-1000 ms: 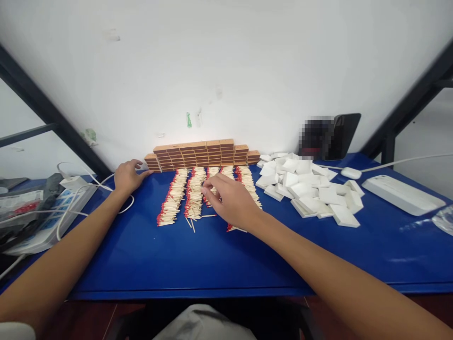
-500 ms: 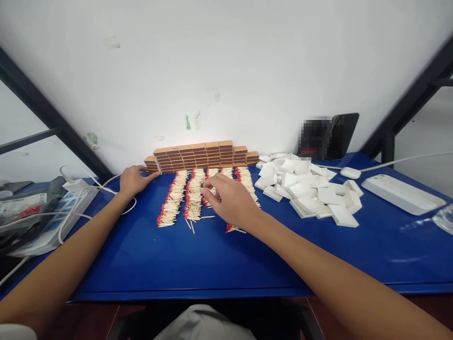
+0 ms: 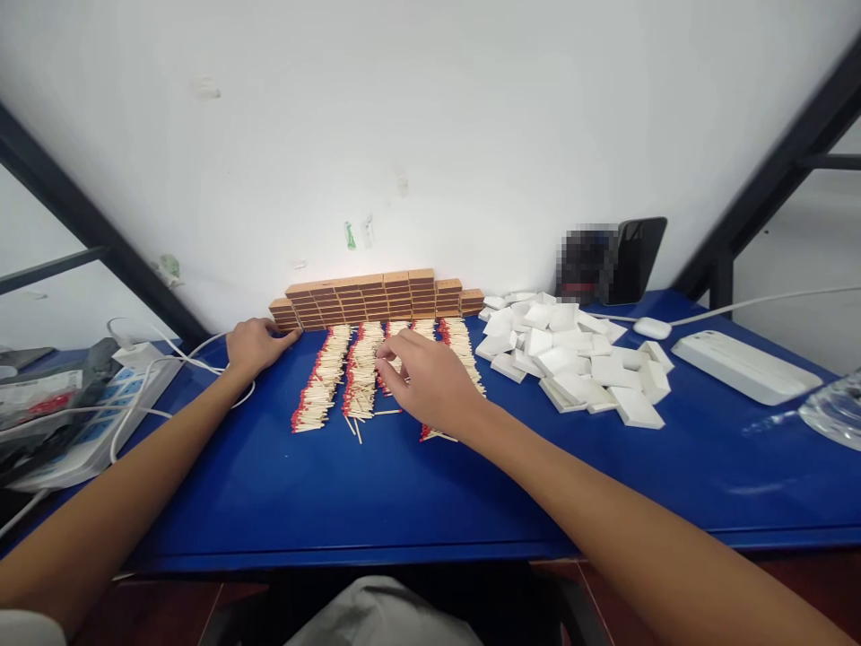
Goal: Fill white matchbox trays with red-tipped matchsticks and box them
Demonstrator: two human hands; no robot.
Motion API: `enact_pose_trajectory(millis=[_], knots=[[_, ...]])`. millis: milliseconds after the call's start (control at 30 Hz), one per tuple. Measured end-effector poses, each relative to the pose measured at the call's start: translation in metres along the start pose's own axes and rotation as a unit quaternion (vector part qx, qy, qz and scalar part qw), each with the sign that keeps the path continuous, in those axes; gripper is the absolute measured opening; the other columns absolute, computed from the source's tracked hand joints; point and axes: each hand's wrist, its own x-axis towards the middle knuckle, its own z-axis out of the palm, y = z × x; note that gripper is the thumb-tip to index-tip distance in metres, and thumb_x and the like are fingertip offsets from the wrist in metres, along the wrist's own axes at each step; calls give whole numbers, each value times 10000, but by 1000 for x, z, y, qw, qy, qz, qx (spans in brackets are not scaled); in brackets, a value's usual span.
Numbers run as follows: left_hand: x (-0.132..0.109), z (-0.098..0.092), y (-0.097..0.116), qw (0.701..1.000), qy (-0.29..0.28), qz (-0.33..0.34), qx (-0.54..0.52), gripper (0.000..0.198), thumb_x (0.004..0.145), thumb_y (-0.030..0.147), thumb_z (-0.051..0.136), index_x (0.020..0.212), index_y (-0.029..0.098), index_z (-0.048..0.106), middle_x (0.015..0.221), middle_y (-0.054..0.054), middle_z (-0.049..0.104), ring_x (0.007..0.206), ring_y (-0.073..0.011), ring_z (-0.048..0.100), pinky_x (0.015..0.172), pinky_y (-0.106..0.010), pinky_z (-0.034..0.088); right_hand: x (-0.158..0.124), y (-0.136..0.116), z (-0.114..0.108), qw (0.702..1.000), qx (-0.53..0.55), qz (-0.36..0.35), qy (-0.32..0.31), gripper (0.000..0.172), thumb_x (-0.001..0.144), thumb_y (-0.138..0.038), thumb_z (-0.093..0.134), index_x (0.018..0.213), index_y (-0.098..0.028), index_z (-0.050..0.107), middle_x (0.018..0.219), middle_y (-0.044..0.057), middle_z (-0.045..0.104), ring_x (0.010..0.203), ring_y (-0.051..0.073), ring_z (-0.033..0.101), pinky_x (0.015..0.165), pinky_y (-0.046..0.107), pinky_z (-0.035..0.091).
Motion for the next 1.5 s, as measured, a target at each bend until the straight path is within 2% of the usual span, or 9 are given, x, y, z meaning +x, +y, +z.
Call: enact_pose_trajectory(millis=[667, 1333, 1500], knots=[[-4, -2, 3, 1000, 10, -10, -10, 725, 911, 796, 441, 1047, 173, 787, 1098, -202, 760, 1094, -414, 644, 884, -483, 461, -2, 8, 4, 1000, 3, 12, -15, 113, 973, -193, 566, 907, -207, 657, 868, 34, 691, 672, 147, 598, 644, 304, 457], [-6, -6, 7, 1000, 5, -14, -21, 706, 912, 769, 472, 1069, 155, 785, 1101, -226, 756, 1096, -436, 651, 903, -507, 451, 0, 7, 4, 999, -2, 25, -22, 129, 965, -200, 566, 876, -208, 659, 839, 39, 680, 692, 163, 595, 631, 304, 454], [-5, -4, 6, 998, 34, -21, -42, 718, 911, 785, 466, 1115, 163, 762, 1141, -210, 757, 1125, -431, 642, 929, -512, 449, -1, 6, 3, 999, -3, 24, -22, 132, 968, -202, 563, 881, -208, 662, 844, 39, 685, 697, 162, 596, 631, 303, 454]])
